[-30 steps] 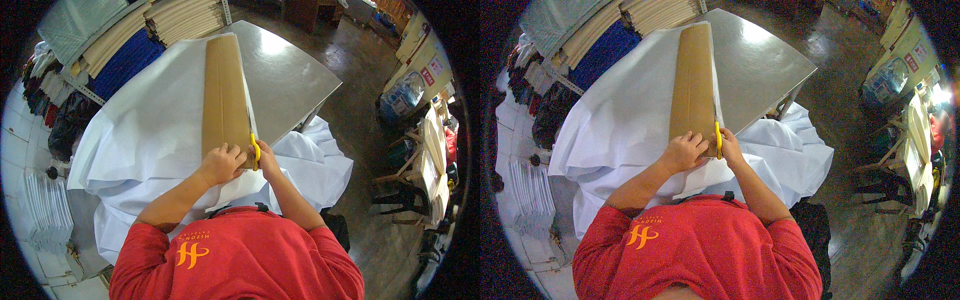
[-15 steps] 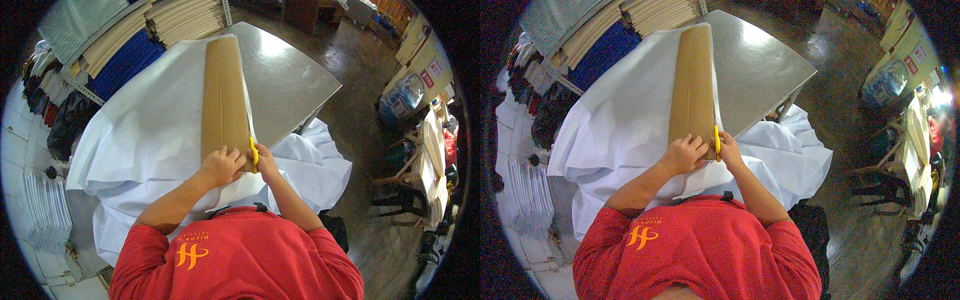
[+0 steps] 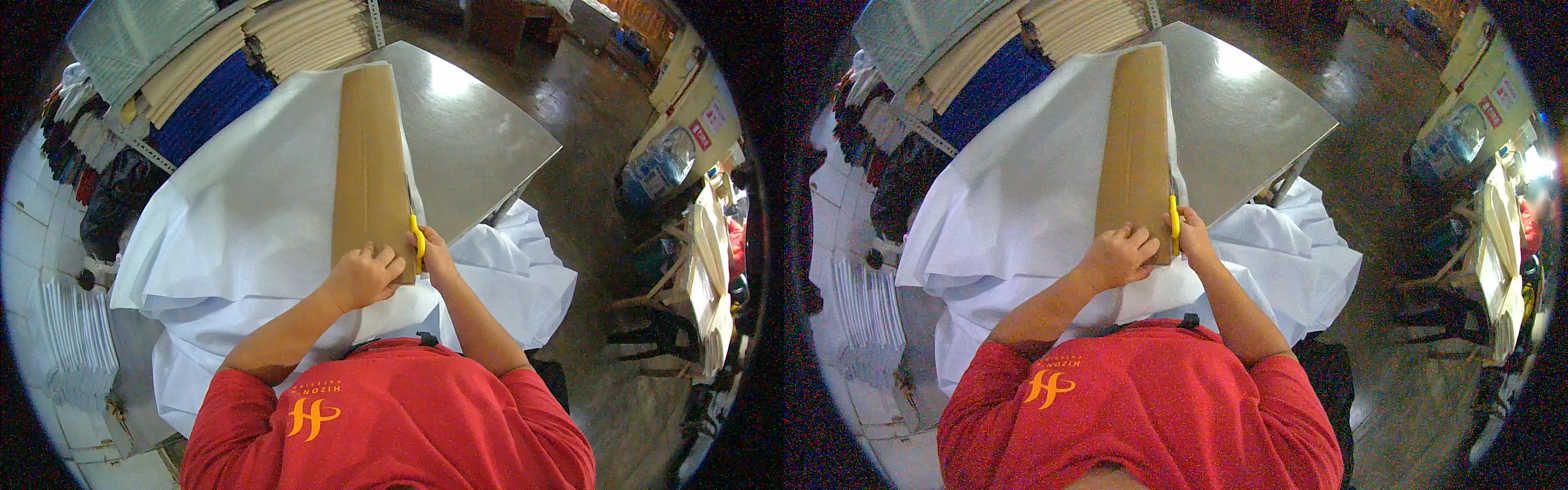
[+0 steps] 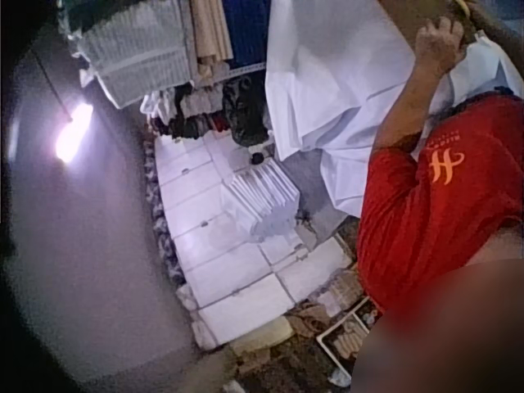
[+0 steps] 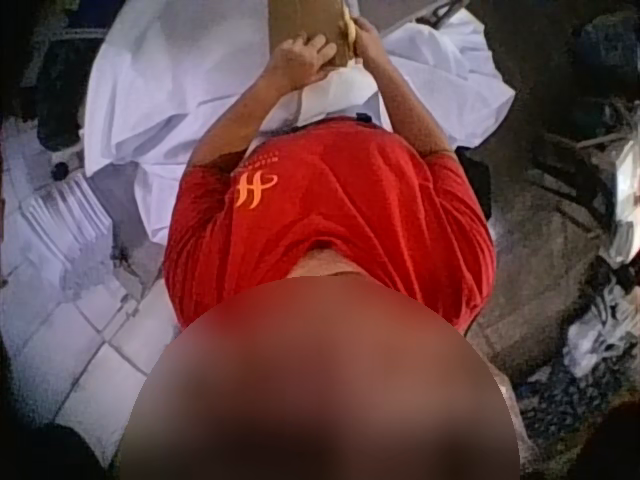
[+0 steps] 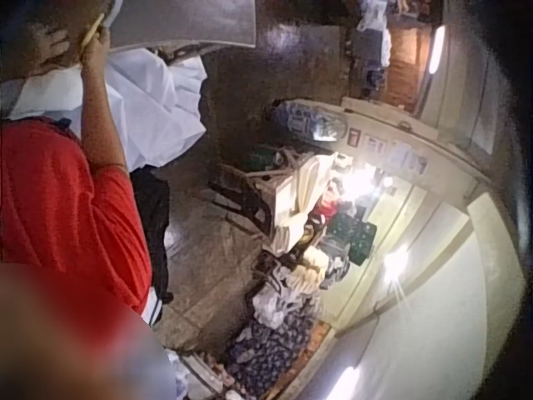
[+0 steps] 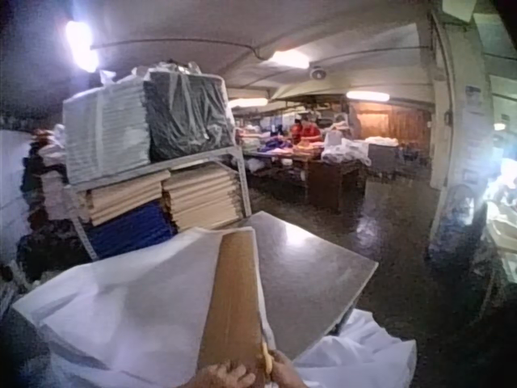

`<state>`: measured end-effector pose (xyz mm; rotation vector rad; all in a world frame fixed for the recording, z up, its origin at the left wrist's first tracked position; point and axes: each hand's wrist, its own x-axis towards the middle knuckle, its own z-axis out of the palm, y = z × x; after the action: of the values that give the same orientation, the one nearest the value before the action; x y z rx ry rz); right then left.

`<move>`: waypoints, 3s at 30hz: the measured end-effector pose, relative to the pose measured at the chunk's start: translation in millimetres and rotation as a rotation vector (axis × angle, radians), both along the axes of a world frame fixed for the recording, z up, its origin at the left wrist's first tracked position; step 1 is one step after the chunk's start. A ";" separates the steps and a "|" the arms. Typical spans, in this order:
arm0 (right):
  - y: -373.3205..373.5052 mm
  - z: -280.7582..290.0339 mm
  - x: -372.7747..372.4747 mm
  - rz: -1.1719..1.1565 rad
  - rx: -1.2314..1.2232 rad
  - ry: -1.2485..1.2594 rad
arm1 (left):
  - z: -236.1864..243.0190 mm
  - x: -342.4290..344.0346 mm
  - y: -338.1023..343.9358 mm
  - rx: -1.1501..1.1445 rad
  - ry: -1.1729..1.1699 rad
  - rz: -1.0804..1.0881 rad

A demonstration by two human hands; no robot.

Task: The person uses yellow-handled scissors to cut a large white sheet of fabric on a metal table. They place a long cardboard template on the fabric, align it, and cut along its edge to produce a straight piece. The person repeats this process with a second template, trimming the fabric and setting the cut pieces aside.

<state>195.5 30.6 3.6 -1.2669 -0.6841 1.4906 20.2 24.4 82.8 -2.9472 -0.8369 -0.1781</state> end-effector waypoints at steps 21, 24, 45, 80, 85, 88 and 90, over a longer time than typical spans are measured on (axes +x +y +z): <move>24.3 14.0 4.7 0.052 -0.015 0.014 | 9.9 -1.5 2.0 0.020 -0.024 -0.020; 24.1 9.8 3.6 0.051 0.002 0.017 | 8.6 -2.0 3.1 0.034 -0.033 -0.024; 51.5 8.6 7.5 0.049 0.027 -0.006 | 9.2 -0.1 4.7 0.058 -0.035 -0.029; 74.1 -12.1 -0.3 0.024 0.084 -0.074 | 9.4 -13.2 9.8 0.029 -0.007 -0.089; 76.2 -4.7 2.7 0.035 0.055 -0.004 | 10.0 -13.3 12.6 0.017 -0.003 -0.107; 80.6 2.8 3.5 0.034 0.053 0.063 | 11.7 -12.7 13.4 0.000 -0.006 -0.106; 82.6 6.0 3.6 0.032 0.052 0.089 | 12.9 -12.1 13.4 -0.007 -0.007 -0.106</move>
<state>199.0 113.2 9.6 -1.1481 -0.6833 1.5362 8.1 37.9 95.7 -3.0013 -0.6831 -0.1914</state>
